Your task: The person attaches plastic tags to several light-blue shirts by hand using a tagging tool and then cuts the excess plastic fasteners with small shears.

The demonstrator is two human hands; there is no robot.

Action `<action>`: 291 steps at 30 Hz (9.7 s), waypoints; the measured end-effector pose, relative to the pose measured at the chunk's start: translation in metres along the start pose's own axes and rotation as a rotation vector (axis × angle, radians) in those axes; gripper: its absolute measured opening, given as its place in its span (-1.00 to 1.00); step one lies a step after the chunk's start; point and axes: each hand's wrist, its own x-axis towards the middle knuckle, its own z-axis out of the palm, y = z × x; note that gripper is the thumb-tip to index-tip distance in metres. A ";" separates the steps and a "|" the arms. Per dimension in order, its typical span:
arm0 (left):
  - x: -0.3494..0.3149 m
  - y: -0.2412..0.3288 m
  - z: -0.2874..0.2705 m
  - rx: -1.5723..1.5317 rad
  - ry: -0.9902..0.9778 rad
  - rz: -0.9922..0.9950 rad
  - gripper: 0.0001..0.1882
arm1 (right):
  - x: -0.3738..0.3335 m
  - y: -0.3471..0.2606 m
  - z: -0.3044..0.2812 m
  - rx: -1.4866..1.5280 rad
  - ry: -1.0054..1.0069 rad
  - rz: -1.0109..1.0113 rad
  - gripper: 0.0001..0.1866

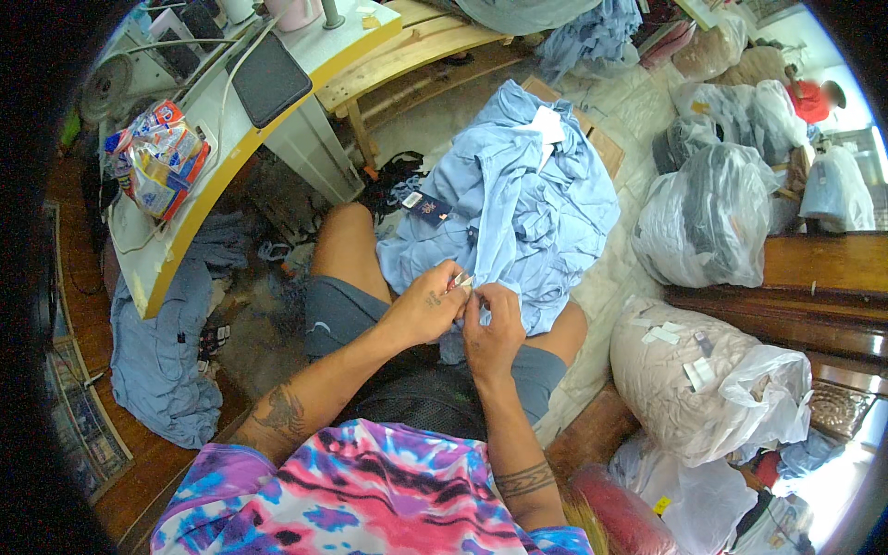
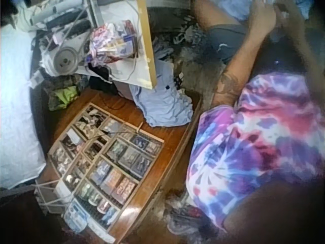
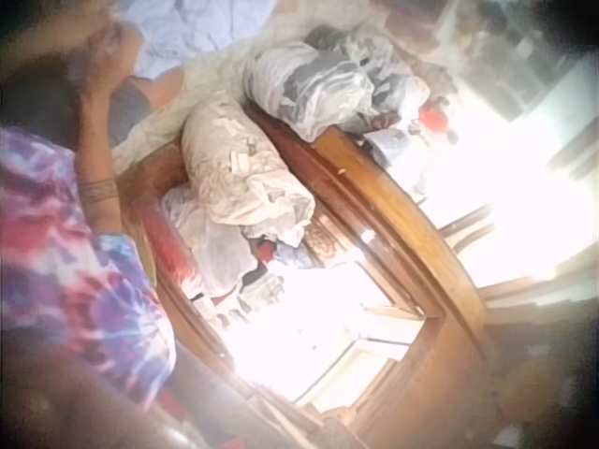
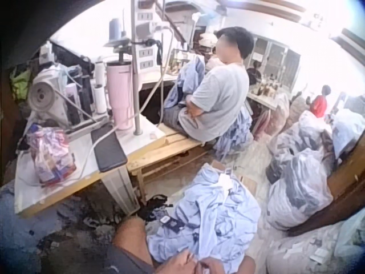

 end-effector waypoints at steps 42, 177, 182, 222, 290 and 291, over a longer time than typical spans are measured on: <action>0.034 0.018 -0.017 0.054 0.256 -0.132 -0.72 | 0.000 0.016 0.021 -0.010 -0.155 -0.045 -0.79; 0.053 0.184 0.000 -0.529 -0.283 0.277 -0.65 | 0.115 -0.032 -0.100 -0.054 0.288 -0.115 -0.71; -0.010 0.061 -0.002 -0.673 -0.144 -0.196 -0.63 | 0.018 -0.003 -0.023 -0.081 0.002 0.022 -0.51; -0.026 -0.002 -0.044 -0.614 0.067 -0.449 -0.56 | 0.002 0.007 0.031 -0.242 -0.199 -0.526 -0.71; 0.002 0.028 -0.065 -0.941 -0.013 -0.558 -0.96 | 0.005 -0.005 -0.044 -0.197 -0.248 -0.696 -0.36; 0.003 0.029 -0.064 -0.918 -0.008 -0.541 -0.96 | 0.003 -0.005 -0.045 -0.191 -0.257 -0.684 -0.36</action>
